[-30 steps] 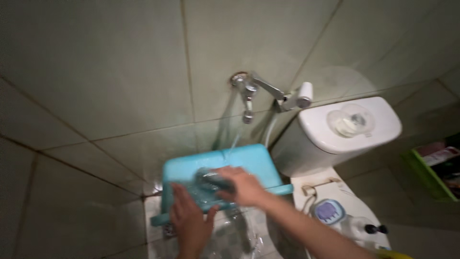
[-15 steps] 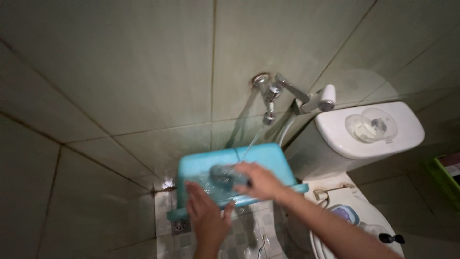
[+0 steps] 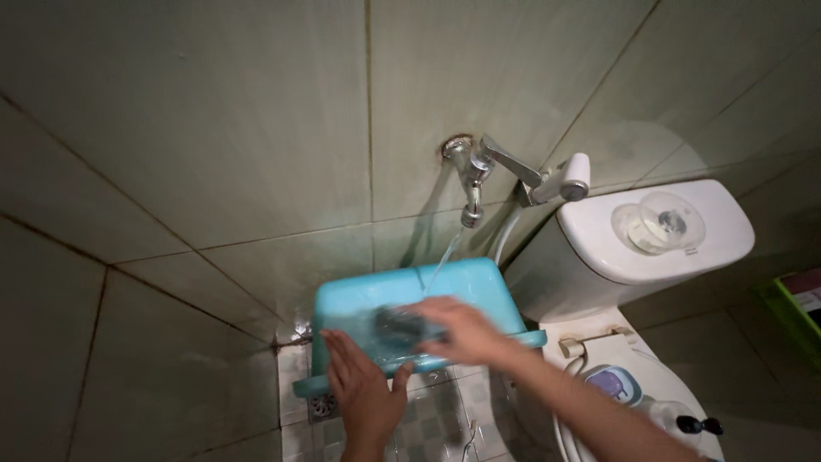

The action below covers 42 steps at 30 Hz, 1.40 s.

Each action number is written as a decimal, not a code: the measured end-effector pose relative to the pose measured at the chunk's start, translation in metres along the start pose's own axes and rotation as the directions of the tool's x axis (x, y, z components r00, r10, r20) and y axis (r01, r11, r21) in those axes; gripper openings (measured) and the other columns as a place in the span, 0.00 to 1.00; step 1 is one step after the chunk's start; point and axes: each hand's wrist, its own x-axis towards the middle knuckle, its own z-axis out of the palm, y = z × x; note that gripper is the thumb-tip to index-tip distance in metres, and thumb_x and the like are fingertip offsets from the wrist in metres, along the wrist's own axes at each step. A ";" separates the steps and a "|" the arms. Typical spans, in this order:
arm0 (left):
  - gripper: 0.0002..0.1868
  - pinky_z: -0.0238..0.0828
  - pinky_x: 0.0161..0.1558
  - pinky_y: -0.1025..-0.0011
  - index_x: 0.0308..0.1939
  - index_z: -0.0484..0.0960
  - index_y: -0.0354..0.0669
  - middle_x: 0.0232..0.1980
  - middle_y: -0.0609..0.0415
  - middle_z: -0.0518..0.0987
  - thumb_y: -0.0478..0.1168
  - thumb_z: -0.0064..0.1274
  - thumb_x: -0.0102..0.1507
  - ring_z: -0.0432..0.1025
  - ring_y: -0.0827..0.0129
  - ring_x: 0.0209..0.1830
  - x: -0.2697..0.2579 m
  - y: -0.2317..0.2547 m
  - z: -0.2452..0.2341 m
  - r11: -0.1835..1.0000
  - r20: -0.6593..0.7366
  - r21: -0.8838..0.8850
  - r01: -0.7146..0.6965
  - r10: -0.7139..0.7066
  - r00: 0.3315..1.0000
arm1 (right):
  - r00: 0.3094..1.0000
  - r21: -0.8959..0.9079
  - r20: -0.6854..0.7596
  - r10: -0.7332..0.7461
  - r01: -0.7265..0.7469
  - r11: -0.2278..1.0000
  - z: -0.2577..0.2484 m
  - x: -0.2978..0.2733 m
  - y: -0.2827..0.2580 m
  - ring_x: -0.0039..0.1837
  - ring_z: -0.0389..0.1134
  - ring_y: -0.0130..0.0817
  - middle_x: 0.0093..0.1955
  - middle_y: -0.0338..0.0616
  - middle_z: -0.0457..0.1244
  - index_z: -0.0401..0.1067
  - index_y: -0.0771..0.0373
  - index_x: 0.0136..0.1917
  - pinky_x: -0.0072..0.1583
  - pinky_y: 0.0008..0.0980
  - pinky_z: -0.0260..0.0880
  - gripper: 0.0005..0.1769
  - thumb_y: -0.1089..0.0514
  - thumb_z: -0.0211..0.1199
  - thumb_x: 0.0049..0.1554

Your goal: The person scrubs a light blue plastic basin with a brush and rinses it with water from a wall-mounted tap. They repeatedly scrub the interior and exterior surfaces of the basin and rinse it thoroughly.

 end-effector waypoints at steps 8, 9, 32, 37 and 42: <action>0.66 0.30 0.72 0.48 0.75 0.33 0.22 0.81 0.26 0.31 0.67 0.54 0.57 0.31 0.41 0.81 0.003 0.005 0.006 0.996 0.046 0.092 0.021 -0.025 0.999 | 0.757 0.067 -0.097 0.646 -0.643 0.763 -0.067 -0.027 0.061 0.64 0.70 0.43 0.64 0.45 0.67 0.64 0.49 0.72 0.66 0.41 0.70 0.42 0.37 0.66 0.48; 0.66 0.30 0.72 0.47 0.76 0.33 0.23 0.82 0.27 0.31 0.66 0.55 0.57 0.30 0.41 0.81 0.002 0.003 0.006 0.993 0.049 0.116 0.033 -0.039 0.998 | 0.863 -0.023 -0.088 0.497 -0.501 0.865 -0.047 -0.027 0.047 0.66 0.67 0.46 0.66 0.46 0.65 0.65 0.50 0.72 0.67 0.44 0.66 0.39 0.37 0.66 0.50; 0.66 0.35 0.69 0.47 0.73 0.35 0.17 0.77 0.22 0.32 0.69 0.51 0.56 0.34 0.38 0.79 -0.020 -0.019 0.014 0.993 -0.083 0.071 -0.091 0.097 0.992 | 0.987 -0.029 0.102 0.120 -0.118 0.993 0.029 -0.001 -0.022 0.62 0.64 0.54 0.60 0.48 0.65 0.66 0.41 0.75 0.65 0.48 0.64 0.40 0.46 0.73 0.50; 0.63 0.35 0.72 0.47 0.75 0.37 0.23 0.80 0.26 0.31 0.68 0.51 0.58 0.35 0.43 0.81 -0.020 -0.009 0.021 0.987 0.042 0.160 0.024 -0.031 0.999 | 0.958 -0.126 -0.072 0.276 -0.283 0.951 -0.059 -0.063 0.065 0.67 0.64 0.49 0.65 0.48 0.65 0.66 0.50 0.72 0.68 0.46 0.64 0.39 0.35 0.69 0.51; 0.62 0.34 0.72 0.45 0.79 0.39 0.33 0.82 0.36 0.31 0.68 0.51 0.57 0.34 0.48 0.83 -0.006 0.001 0.007 0.984 0.106 0.171 0.060 -0.079 0.991 | 0.891 -0.210 -0.244 0.384 -0.435 0.876 -0.100 -0.061 0.056 0.64 0.66 0.57 0.65 0.56 0.64 0.63 0.53 0.72 0.63 0.48 0.67 0.41 0.38 0.68 0.51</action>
